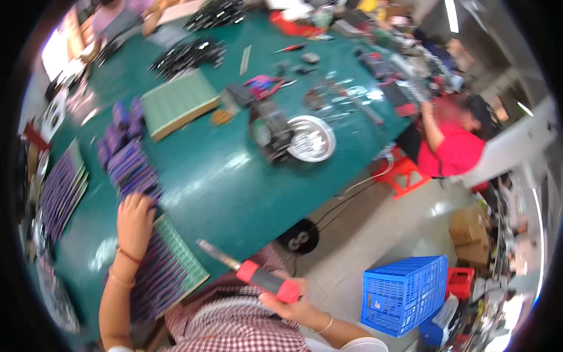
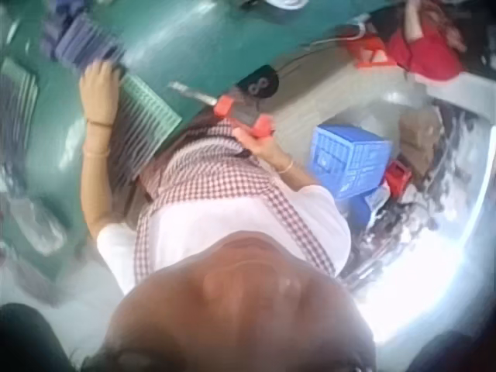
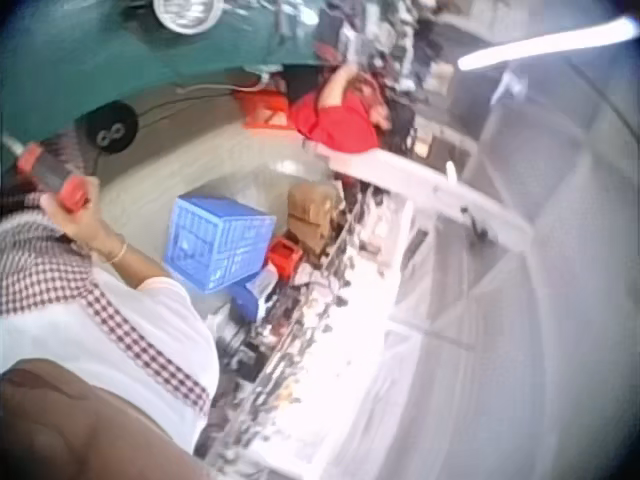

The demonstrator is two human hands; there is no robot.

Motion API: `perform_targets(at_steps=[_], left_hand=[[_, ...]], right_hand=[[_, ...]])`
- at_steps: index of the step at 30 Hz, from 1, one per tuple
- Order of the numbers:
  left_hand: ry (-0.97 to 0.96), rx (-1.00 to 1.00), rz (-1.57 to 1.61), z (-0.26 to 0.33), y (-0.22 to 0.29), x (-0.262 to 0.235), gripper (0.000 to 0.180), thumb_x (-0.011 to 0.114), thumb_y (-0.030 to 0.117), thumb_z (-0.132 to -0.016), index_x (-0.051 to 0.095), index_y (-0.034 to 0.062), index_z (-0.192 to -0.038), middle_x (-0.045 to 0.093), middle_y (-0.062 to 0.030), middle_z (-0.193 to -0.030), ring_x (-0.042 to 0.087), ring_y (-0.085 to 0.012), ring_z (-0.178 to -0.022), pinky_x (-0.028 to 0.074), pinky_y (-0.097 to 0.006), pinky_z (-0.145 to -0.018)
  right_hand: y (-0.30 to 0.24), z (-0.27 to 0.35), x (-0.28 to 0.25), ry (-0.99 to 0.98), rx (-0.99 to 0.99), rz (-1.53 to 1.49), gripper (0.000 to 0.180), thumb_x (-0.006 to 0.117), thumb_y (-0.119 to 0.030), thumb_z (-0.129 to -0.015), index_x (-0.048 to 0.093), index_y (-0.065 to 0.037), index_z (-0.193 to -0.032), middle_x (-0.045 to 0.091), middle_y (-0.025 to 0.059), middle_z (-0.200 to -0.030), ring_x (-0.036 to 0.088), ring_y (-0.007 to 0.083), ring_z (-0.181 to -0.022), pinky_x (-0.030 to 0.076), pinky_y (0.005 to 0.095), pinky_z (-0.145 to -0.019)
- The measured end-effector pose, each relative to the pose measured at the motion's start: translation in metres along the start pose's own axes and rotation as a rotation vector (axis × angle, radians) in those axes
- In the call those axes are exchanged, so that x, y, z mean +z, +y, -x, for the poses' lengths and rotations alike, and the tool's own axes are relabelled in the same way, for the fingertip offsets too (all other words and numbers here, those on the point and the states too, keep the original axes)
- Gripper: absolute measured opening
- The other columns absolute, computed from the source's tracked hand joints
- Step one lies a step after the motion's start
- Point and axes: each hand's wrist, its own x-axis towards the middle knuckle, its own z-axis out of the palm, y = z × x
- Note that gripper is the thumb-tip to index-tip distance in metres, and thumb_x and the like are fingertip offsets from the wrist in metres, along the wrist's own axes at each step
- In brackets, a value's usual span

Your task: The person assembles electronic components and colored wires onto green circuit boards using a handheld soldering iron or heat gun.

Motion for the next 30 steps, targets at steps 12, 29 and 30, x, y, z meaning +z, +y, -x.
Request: perform_targets(at_steps=[12,29,30], left_hand=[[-0.047,0.008,0.014,0.0,0.002,0.025,0.013,0.063,0.001,-0.078,0.053,0.0028,-0.087,0.051,-0.0119,-0.091,0.051,-0.0303,-0.089,0.042,-0.04,-0.079],[-0.114,0.099,0.14,0.005,-0.008,0.02,0.008,0.051,-0.002,-0.086,0.05,0.0003,-0.094,0.051,-0.0174,-0.091,0.051,-0.0363,-0.088,0.044,-0.042,-0.079],[-0.114,0.088,0.15,0.004,-0.006,0.016,0.01,0.052,-0.003,-0.086,0.051,0.0006,-0.095,0.052,-0.0173,-0.092,0.052,-0.0361,-0.088,0.044,-0.042,-0.079]], right_hand=[[-0.027,-0.021,-0.004,-0.028,-0.112,0.07,0.016,0.077,-0.011,-0.08,0.07,-0.001,-0.091,0.069,0.0066,-0.081,0.063,0.0121,-0.066,0.049,0.027,-0.061],[-0.024,-0.015,0.005,-0.018,-0.077,-0.066,0.044,0.054,-0.034,-0.097,0.05,0.006,-0.116,0.054,0.0077,-0.065,0.049,0.0122,-0.051,0.045,0.0268,-0.052],[-0.024,-0.015,0.005,-0.049,-0.049,-0.078,0.044,0.054,-0.034,-0.097,0.05,0.006,-0.116,0.054,0.0077,-0.065,0.049,0.0122,-0.051,0.045,0.0268,-0.052]])
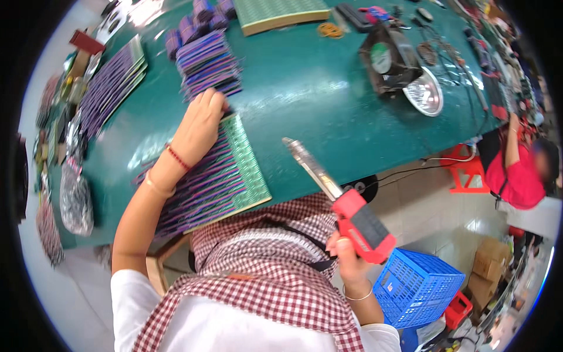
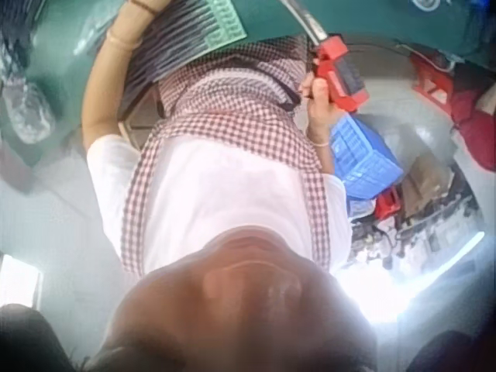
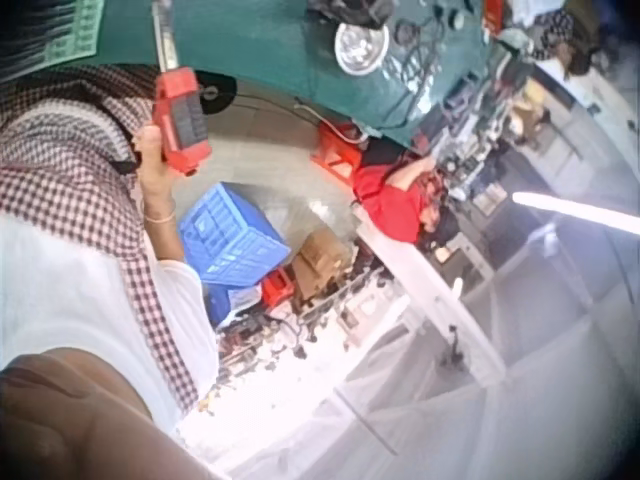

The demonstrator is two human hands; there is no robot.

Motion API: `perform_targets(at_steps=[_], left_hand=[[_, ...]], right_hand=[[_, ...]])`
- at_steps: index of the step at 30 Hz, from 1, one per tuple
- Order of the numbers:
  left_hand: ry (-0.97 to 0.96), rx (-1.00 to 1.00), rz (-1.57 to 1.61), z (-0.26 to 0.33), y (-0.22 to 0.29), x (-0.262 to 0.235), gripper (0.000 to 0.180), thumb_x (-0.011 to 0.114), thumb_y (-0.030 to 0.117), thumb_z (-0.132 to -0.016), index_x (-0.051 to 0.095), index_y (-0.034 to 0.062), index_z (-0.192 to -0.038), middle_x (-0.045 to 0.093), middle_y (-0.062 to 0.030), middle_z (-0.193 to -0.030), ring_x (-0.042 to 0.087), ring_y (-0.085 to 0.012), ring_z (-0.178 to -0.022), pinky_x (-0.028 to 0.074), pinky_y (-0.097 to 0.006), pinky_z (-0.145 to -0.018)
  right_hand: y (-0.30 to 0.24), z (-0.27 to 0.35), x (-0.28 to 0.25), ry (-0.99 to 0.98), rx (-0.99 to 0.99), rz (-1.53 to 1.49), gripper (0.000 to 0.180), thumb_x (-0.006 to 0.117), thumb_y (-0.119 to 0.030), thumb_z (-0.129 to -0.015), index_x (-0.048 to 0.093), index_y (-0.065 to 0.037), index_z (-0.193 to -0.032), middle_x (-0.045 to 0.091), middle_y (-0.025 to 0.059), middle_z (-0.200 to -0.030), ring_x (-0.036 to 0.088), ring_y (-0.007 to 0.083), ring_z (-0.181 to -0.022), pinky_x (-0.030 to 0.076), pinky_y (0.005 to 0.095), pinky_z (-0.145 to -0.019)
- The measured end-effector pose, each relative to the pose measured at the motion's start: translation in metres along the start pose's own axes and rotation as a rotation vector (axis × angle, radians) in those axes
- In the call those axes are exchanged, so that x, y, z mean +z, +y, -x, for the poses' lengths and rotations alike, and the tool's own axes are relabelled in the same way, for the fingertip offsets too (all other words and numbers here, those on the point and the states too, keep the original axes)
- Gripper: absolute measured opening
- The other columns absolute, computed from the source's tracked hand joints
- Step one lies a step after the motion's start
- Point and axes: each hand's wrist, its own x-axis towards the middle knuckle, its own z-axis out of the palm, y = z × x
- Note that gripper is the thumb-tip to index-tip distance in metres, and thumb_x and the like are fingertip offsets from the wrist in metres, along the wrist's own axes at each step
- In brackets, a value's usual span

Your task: The person assembles electronic components and colored wires onto green circuit boards using a handheld soldering iron or heat gun.

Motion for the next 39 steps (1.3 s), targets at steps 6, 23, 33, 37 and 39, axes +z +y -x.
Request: perform_targets(at_steps=[6,23,33,37,39], left_hand=[[0.064,-0.061,0.261,0.022,0.03,-0.026,0.015,0.058,-0.004,-0.084,0.055,0.0021,-0.097,0.053,-0.017,-0.092,0.056,-0.0359,-0.088,0.048,-0.042,-0.077],[-0.099,-0.244,0.186,0.074,0.091,-0.024,0.016,0.069,0.006,-0.078,0.056,0.0047,-0.087,0.053,-0.0103,-0.085,0.054,-0.0301,-0.084,0.045,-0.039,-0.074],[0.013,-0.273,0.242,0.072,0.094,-0.026,0.015,0.069,0.001,-0.077,0.057,0.0031,-0.086,0.057,-0.0103,-0.086,0.058,-0.0303,-0.079,0.048,-0.038,-0.069],[0.12,-0.097,0.345,0.083,0.095,-0.037,0.016,0.07,-0.005,-0.074,0.061,0.0016,-0.086,0.059,-0.0101,-0.089,0.062,-0.0274,-0.074,0.051,-0.034,-0.062],[0.102,-0.096,0.37,0.094,0.101,-0.033,0.017,0.07,-0.005,-0.073,0.063,0.0012,-0.087,0.059,-0.01,-0.088,0.062,-0.0258,-0.074,0.051,-0.034,-0.061]], right_hand=[[0.003,-0.001,0.002,0.052,-0.023,-0.021,0.043,0.051,-0.034,-0.097,0.048,0.004,-0.118,0.05,0.0064,-0.063,0.045,0.0123,-0.049,0.043,0.0276,-0.048],[0.011,0.002,0.001,-0.009,-0.008,-0.032,0.044,0.051,-0.035,-0.098,0.048,0.004,-0.119,0.05,0.0066,-0.061,0.045,0.0125,-0.048,0.042,0.0274,-0.048],[0.01,0.008,0.002,-0.014,0.049,-0.037,0.047,0.054,-0.036,-0.096,0.048,0.004,-0.12,0.05,0.0069,-0.061,0.045,0.0129,-0.048,0.043,0.0281,-0.048],[0.009,0.017,-0.007,-0.09,0.105,0.002,0.051,0.057,-0.038,-0.095,0.047,0.005,-0.12,0.051,0.0069,-0.061,0.046,0.013,-0.048,0.043,0.0287,-0.049],[0.009,0.024,-0.013,-0.124,0.124,-0.055,0.042,0.057,-0.029,-0.094,0.051,0.005,-0.119,0.056,0.0085,-0.067,0.049,0.013,-0.054,0.044,0.0277,-0.052]])
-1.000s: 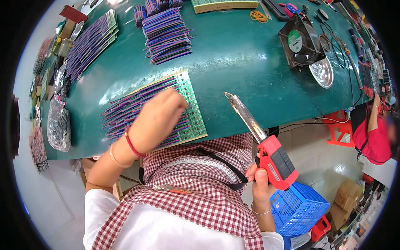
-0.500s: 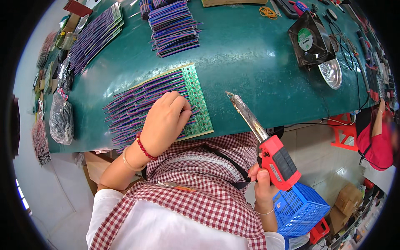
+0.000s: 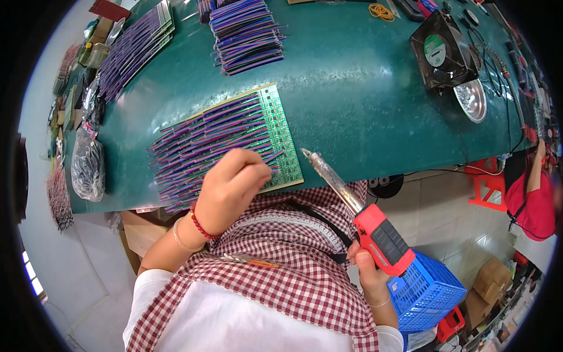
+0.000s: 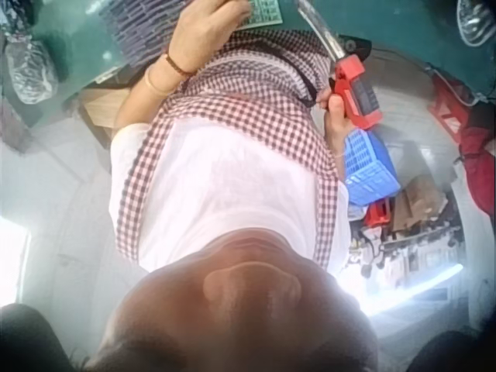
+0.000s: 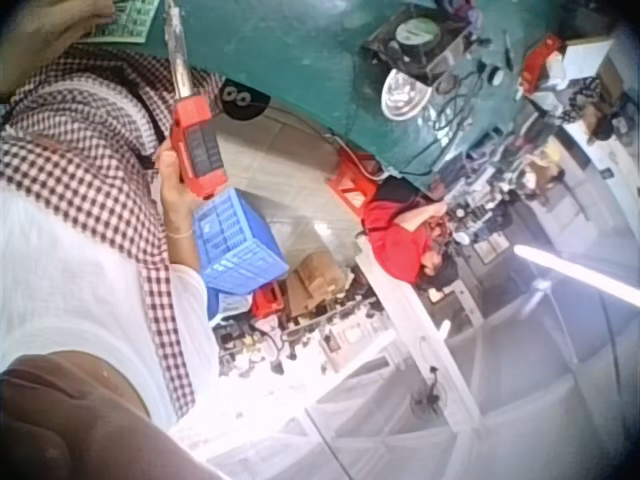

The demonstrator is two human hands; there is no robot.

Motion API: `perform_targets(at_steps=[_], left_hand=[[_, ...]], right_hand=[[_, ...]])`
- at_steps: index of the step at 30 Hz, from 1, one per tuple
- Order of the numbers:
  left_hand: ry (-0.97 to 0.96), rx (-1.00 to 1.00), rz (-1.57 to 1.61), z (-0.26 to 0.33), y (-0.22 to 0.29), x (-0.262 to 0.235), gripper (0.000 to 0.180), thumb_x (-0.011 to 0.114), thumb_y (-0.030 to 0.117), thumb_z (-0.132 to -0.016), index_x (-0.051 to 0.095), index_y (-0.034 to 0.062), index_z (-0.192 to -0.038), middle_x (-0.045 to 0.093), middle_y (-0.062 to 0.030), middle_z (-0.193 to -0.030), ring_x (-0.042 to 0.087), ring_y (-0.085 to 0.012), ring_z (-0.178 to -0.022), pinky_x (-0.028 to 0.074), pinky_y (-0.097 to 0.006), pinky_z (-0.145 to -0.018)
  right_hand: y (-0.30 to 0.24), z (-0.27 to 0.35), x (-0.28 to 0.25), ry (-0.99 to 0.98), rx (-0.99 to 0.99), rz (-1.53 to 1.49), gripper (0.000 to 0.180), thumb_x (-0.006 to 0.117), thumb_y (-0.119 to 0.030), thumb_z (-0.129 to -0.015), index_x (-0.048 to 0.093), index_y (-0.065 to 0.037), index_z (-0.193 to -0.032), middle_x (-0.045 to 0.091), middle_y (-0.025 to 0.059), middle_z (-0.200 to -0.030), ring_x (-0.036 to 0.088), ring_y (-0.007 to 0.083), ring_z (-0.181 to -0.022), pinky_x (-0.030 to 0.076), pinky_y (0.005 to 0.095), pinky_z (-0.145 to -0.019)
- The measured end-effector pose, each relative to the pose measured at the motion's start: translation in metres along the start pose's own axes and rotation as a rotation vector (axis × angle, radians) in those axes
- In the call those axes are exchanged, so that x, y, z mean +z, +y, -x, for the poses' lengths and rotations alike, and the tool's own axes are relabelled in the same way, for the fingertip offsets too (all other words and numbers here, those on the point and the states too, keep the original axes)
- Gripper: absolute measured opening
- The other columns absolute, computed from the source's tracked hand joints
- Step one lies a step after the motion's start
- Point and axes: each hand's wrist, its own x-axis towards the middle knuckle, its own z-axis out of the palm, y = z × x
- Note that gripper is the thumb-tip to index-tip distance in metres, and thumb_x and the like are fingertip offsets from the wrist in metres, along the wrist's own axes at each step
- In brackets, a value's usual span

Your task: The person assembles electronic components and colored wires onto green circuit boards using a handheld soldering iron or heat gun.

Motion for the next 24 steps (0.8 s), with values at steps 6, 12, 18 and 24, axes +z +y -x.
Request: perform_targets(at_steps=[6,12,18,24], left_hand=[[0.031,0.053,-0.038,0.018,-0.004,0.012,0.027,0.07,-0.006,-0.067,0.067,0.0006,-0.093,0.059,-0.0098,-0.087,0.062,-0.0231,-0.072,0.051,-0.033,-0.058],[0.056,0.049,-0.067,0.023,-0.004,0.02,0.029,0.069,-0.007,-0.065,0.069,0.0007,-0.092,0.059,-0.0097,-0.086,0.061,-0.0232,-0.071,0.05,-0.032,-0.057],[0.067,0.066,-0.075,0.023,-0.004,0.022,0.029,0.069,-0.007,-0.065,0.068,0.0002,-0.092,0.059,-0.0091,-0.083,0.06,-0.0227,-0.07,0.049,-0.032,-0.057],[0.064,0.052,-0.097,0.021,-0.001,0.021,0.026,0.069,-0.007,-0.066,0.068,-0.0001,-0.091,0.057,-0.0086,-0.083,0.059,-0.022,-0.07,0.049,-0.032,-0.056]], right_hand=[[0.002,0.01,0.0,-0.061,0.082,-0.033,0.027,0.062,-0.02,-0.092,0.059,0.003,-0.105,0.06,0.0072,-0.073,0.054,0.0129,-0.063,0.045,0.0272,-0.057],[0.006,0.014,0.001,-0.102,0.157,0.043,0.018,0.066,-0.017,-0.091,0.061,0.0,-0.094,0.059,0.0037,-0.075,0.054,0.0116,-0.068,0.045,0.0271,-0.062],[0.005,0.014,0.003,-0.101,0.179,0.059,0.017,0.065,-0.017,-0.091,0.061,0.0,-0.092,0.059,0.0035,-0.077,0.053,0.0113,-0.068,0.045,0.027,-0.062],[0.013,0.014,-0.002,-0.136,0.118,0.168,0.018,0.066,-0.016,-0.09,0.061,0.001,-0.09,0.06,0.005,-0.076,0.055,0.0125,-0.067,0.045,0.0274,-0.061]])
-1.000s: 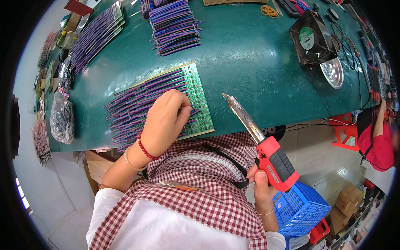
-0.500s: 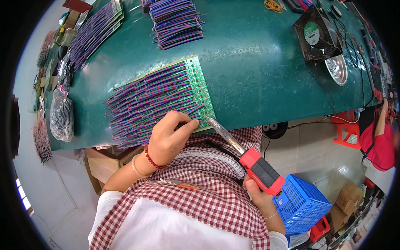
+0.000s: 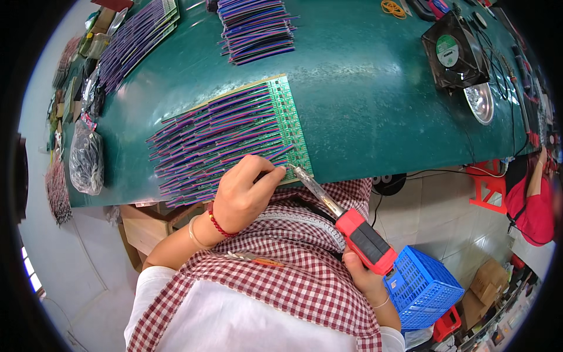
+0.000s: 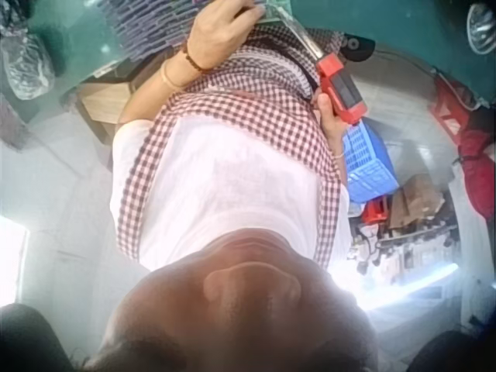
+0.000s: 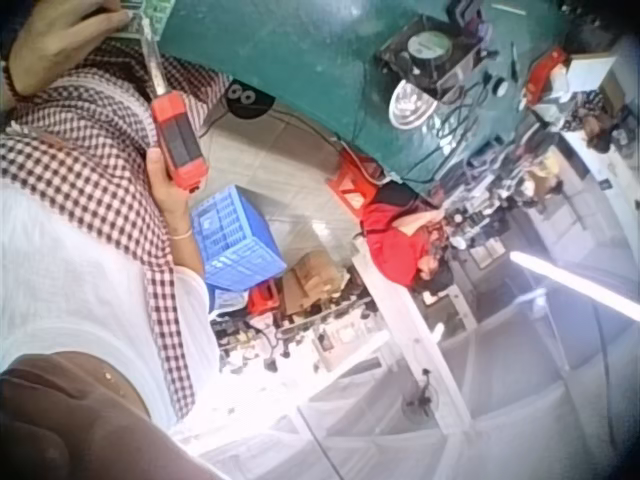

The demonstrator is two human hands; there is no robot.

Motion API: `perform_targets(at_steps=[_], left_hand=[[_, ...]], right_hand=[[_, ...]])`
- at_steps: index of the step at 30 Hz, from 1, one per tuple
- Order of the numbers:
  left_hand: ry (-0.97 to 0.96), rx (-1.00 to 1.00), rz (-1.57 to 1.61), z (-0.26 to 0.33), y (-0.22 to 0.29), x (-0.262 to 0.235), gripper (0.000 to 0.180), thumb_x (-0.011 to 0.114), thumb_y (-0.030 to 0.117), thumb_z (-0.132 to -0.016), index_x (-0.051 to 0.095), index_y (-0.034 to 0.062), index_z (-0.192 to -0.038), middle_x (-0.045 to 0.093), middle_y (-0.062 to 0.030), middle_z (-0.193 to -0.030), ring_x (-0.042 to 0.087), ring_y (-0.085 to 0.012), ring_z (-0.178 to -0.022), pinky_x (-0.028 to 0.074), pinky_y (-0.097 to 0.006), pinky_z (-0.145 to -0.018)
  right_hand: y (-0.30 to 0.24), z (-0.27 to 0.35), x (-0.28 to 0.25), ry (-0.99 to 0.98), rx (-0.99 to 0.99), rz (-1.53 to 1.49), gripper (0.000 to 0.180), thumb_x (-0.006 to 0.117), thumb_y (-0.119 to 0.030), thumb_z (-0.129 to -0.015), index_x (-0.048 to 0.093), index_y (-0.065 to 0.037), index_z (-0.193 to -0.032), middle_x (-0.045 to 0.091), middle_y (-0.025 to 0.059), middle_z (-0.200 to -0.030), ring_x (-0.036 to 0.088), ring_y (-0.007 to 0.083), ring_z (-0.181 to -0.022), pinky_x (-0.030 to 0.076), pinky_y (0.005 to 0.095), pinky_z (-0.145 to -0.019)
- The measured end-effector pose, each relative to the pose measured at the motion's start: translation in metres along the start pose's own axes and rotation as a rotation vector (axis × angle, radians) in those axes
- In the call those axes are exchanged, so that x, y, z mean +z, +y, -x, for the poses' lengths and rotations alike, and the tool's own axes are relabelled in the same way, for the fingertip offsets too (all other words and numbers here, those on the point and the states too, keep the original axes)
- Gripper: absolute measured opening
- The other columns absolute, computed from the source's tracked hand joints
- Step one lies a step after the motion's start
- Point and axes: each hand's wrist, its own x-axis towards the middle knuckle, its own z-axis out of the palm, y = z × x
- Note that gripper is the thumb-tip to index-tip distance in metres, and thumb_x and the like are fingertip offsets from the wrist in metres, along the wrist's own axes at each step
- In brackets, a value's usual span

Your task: The person assembles electronic components and colored wires onto green circuit boards using a handheld soldering iron or heat gun.

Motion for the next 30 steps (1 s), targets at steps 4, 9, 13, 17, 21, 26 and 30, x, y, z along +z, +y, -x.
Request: perform_targets(at_steps=[4,9,13,17,21,26,30], left_hand=[[-0.018,-0.008,-0.006,0.0002,0.0004,0.0002,0.025,0.069,-0.007,-0.066,0.067,-0.0006,-0.091,0.056,-0.0084,-0.082,0.059,-0.0218,-0.07,0.049,-0.032,-0.057],[-0.029,-0.011,-0.015,-0.0002,0.0012,-0.0008,0.025,0.069,-0.007,-0.067,0.067,-0.0011,-0.09,0.056,-0.0084,-0.081,0.058,-0.022,-0.07,0.049,-0.032,-0.056],[-0.026,-0.002,-0.02,0.0005,0.0002,0.0005,0.024,0.07,-0.006,-0.067,0.067,-0.0016,-0.09,0.056,-0.0084,-0.081,0.059,-0.0218,-0.07,0.049,-0.031,-0.056],[-0.053,0.035,-0.033,0.0024,-0.0013,0.0009,0.023,0.062,0.001,-0.07,0.063,-0.0044,-0.093,0.05,-0.0092,-0.083,0.055,-0.0223,-0.074,0.049,-0.032,-0.062],[-0.032,0.01,-0.026,-0.0003,0.0,-0.0005,0.023,0.07,-0.005,-0.068,0.067,-0.0015,-0.09,0.055,-0.0082,-0.08,0.058,-0.0218,-0.069,0.049,-0.031,-0.056],[-0.037,0.0,-0.023,-0.0021,0.0002,-0.0004,0.022,0.07,-0.005,-0.068,0.068,-0.001,-0.09,0.054,-0.008,-0.08,0.058,-0.0214,-0.068,0.048,-0.031,-0.055],[-0.044,-0.005,-0.022,-0.0027,0.0009,-0.0019,0.022,0.07,-0.005,-0.068,0.068,-0.0008,-0.089,0.054,-0.008,-0.079,0.058,-0.0213,-0.068,0.048,-0.032,-0.055]], right_hand=[[-0.0041,0.0019,0.0037,0.078,-0.005,-0.074,0.021,0.067,-0.017,-0.089,0.062,0.003,-0.086,0.06,0.0053,-0.072,0.055,0.0135,-0.063,0.045,0.028,-0.059],[-0.0042,0.0027,0.0021,0.097,0.0,-0.048,0.023,0.067,-0.02,-0.089,0.063,0.002,-0.082,0.06,0.0057,-0.069,0.055,0.014,-0.061,0.045,0.0281,-0.058],[-0.0023,0.0036,0.0011,0.087,0.014,-0.015,0.026,0.069,-0.022,-0.088,0.063,0.002,-0.082,0.06,0.0061,-0.07,0.055,0.0145,-0.061,0.045,0.0285,-0.058],[-0.0013,0.0034,0.0021,0.113,0.035,-0.02,0.028,0.07,-0.024,-0.086,0.063,0.003,-0.082,0.06,0.0059,-0.073,0.056,0.0148,-0.064,0.046,0.0291,-0.06],[0.003,0.0017,-0.0043,0.026,0.033,0.105,0.029,0.071,-0.025,-0.086,0.064,0.002,-0.083,0.06,0.0061,-0.075,0.056,0.0147,-0.065,0.046,0.0296,-0.061],[-0.0045,0.0008,0.003,0.077,-0.002,-0.02,0.025,0.068,-0.021,-0.088,0.062,0.002,-0.081,0.06,0.0073,-0.07,0.055,0.0152,-0.06,0.045,0.0285,-0.056],[-0.0049,0.0004,0.0047,0.083,-0.048,-0.036,0.025,0.067,-0.02,-0.088,0.062,0.003,-0.08,0.06,0.0076,-0.068,0.055,0.0155,-0.059,0.044,0.028,-0.055]])
